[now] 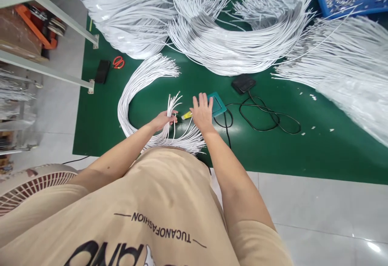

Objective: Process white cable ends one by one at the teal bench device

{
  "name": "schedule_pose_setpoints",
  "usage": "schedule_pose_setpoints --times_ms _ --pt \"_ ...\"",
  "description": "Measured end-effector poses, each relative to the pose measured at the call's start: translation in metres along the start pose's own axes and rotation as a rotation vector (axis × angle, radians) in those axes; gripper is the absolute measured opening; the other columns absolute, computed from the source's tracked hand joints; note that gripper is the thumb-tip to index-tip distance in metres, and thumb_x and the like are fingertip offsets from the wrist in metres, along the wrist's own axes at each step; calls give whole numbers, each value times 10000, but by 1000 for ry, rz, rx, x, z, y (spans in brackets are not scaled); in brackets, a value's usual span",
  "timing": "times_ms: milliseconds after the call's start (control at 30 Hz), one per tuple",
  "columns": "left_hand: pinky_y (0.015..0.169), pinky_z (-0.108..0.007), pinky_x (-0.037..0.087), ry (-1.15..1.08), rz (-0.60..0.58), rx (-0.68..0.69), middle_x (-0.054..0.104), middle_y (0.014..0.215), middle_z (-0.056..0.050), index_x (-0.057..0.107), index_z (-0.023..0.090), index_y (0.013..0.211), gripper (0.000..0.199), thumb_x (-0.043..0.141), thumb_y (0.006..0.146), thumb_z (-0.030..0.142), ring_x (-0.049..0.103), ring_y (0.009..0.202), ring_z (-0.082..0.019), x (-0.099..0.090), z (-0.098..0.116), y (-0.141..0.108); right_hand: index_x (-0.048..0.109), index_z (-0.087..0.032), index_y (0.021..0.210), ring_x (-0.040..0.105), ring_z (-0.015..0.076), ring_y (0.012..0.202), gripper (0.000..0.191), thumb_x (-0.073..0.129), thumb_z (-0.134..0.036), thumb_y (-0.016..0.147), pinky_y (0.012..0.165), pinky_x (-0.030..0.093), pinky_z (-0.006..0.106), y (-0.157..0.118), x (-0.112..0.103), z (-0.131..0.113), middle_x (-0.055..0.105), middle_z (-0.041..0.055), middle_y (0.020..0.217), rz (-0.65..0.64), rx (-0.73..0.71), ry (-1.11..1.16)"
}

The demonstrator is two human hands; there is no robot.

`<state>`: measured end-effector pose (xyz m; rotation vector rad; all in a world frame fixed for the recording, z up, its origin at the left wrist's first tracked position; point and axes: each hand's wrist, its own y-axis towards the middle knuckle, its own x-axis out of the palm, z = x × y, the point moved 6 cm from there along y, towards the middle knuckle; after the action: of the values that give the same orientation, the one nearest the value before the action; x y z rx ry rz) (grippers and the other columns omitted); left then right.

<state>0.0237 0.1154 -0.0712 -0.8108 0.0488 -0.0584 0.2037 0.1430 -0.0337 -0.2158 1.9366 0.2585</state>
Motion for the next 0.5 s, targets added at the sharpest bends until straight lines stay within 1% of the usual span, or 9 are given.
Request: schedule_pose_setpoints --times_ms 33,100,167,200,233,267,333,400,500 --pt "589 -221 394 -6 -20 13 614 678 -6 626 108 957 318 745 662 106 604 627 -101 -3 3 -3 535 -71 1282 425 321 1252 426 385 -311 965 1031 302 525 -3 1 -18 509 230 1342 -30 -92 40" --pt "582 -222 394 -40 -53 12 609 662 -6 654 99 898 272 761 650 128 559 592 -81 -9 7 -7 641 -99 1082 530 270 1051 372 339 -291 980 917 385 437 -15 9 -63 630 188 1107 -164 -356 116" --pt "587 -223 408 -96 -58 -17 611 657 -11 667 91 886 268 774 646 144 540 584 -76 -14 10 -12 665 -121 975 543 244 980 347 338 -240 975 870 391 387 -34 19 -104 654 152 987 -286 -605 159" --pt "598 -224 419 -129 -48 -30 613 660 -13 671 87 901 275 774 652 146 546 593 -77 -17 11 -15 665 -120 962 545 235 966 319 357 -203 963 863 387 373 -43 25 -117 656 145 967 -335 -672 162" --pt "613 -225 431 -161 -33 -36 615 666 -15 672 86 924 286 770 662 142 557 608 -80 -20 12 -18 662 -112 975 550 230 958 289 381 -172 947 858 384 364 -50 33 -124 656 145 974 -386 -682 147" --pt "631 -225 442 -190 -21 -33 620 676 -17 671 86 949 297 764 671 133 571 627 -82 -22 14 -21 660 -104 993 554 228 959 278 392 -152 937 859 381 361 -55 42 -126 656 148 986 -438 -653 119" --pt "669 -234 462 -240 -17 -18 629 694 -17 662 89 981 314 753 682 108 598 657 -90 -26 17 -28 664 -87 1006 564 234 968 294 383 -127 929 862 379 365 -63 59 -119 659 162 1004 -537 -531 37" --pt "705 -251 480 -278 -33 1 639 711 -20 652 93 987 318 751 684 95 620 677 -101 -28 19 -34 679 -84 993 571 250 996 305 386 -124 921 870 384 374 -72 71 -109 669 172 1011 -609 -428 -20" --pt "743 -272 496 -322 -41 31 659 744 -31 646 100 971 309 761 684 109 644 712 -119 -33 20 -43 693 -91 1004 563 279 1075 266 472 -194 897 909 388 379 -85 78 -100 686 175 1038 -675 -330 8"
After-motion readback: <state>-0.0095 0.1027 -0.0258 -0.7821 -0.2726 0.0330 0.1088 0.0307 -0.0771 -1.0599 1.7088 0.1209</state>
